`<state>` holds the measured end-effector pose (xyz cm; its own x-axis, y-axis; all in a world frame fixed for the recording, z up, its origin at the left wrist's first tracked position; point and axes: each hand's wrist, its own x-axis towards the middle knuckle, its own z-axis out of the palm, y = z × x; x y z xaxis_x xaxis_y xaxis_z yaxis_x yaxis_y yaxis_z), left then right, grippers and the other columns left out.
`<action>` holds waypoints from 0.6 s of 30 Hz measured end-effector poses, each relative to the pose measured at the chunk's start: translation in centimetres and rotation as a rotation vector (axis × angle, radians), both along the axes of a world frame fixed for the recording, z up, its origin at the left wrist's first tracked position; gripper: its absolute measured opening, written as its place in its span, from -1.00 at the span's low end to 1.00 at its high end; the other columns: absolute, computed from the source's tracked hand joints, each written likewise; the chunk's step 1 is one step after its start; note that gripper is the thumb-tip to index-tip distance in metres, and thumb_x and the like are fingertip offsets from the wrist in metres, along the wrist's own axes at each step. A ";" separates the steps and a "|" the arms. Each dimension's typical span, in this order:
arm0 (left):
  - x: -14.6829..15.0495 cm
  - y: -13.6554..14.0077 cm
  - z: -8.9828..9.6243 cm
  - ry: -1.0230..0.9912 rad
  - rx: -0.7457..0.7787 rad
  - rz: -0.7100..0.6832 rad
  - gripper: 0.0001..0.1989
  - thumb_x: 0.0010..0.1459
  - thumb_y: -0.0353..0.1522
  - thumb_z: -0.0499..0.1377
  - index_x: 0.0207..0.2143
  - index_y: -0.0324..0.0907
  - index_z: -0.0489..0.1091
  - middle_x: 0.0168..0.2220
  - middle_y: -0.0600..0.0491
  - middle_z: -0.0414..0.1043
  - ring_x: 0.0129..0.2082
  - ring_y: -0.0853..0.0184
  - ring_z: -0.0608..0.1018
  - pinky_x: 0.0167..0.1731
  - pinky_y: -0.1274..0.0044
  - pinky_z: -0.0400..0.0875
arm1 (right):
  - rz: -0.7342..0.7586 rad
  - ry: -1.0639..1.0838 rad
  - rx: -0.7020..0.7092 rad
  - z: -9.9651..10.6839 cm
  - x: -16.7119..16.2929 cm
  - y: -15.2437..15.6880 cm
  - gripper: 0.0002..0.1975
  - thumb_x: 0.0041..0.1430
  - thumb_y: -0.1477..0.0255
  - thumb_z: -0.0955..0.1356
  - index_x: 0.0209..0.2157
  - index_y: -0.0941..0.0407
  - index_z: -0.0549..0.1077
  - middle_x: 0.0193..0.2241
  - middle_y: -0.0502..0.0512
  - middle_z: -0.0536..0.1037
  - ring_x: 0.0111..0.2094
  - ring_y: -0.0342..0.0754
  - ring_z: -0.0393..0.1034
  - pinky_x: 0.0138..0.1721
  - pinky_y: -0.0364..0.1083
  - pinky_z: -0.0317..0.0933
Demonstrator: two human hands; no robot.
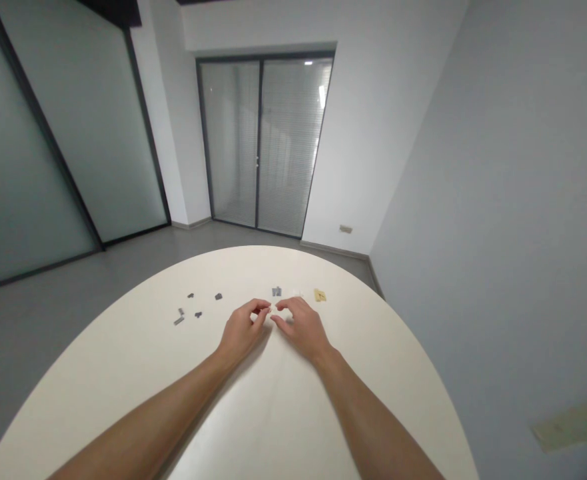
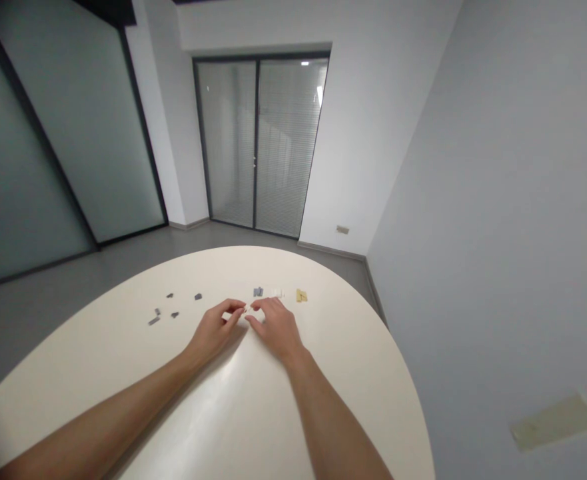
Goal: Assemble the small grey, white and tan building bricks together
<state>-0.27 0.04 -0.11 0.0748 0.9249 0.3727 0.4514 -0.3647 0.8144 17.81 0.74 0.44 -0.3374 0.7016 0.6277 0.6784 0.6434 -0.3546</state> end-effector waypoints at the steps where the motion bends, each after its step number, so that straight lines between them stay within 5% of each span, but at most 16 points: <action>1: 0.0 0.0 0.0 -0.002 -0.002 -0.004 -0.74 0.25 -0.23 0.06 -0.17 -0.11 0.50 -0.18 0.03 0.58 -0.18 0.25 0.56 -0.26 0.48 0.41 | 0.004 -0.001 0.000 0.0 0.0 0.0 -0.84 0.24 0.30 0.40 -0.18 0.05 0.46 -0.24 0.07 0.58 -0.13 0.03 0.43 -0.12 -0.02 0.30; 18: -0.1 0.1 0.0 -0.028 -0.018 -0.029 -0.78 0.24 -0.25 0.09 -0.22 -0.10 0.50 -0.24 0.07 0.58 -0.22 0.28 0.56 -0.28 0.50 0.39 | 0.061 0.008 -0.021 0.0 0.1 0.0 -0.80 0.22 0.38 0.42 -0.11 0.04 0.45 -0.22 0.06 0.57 -0.11 0.02 0.43 -0.08 -0.02 0.29</action>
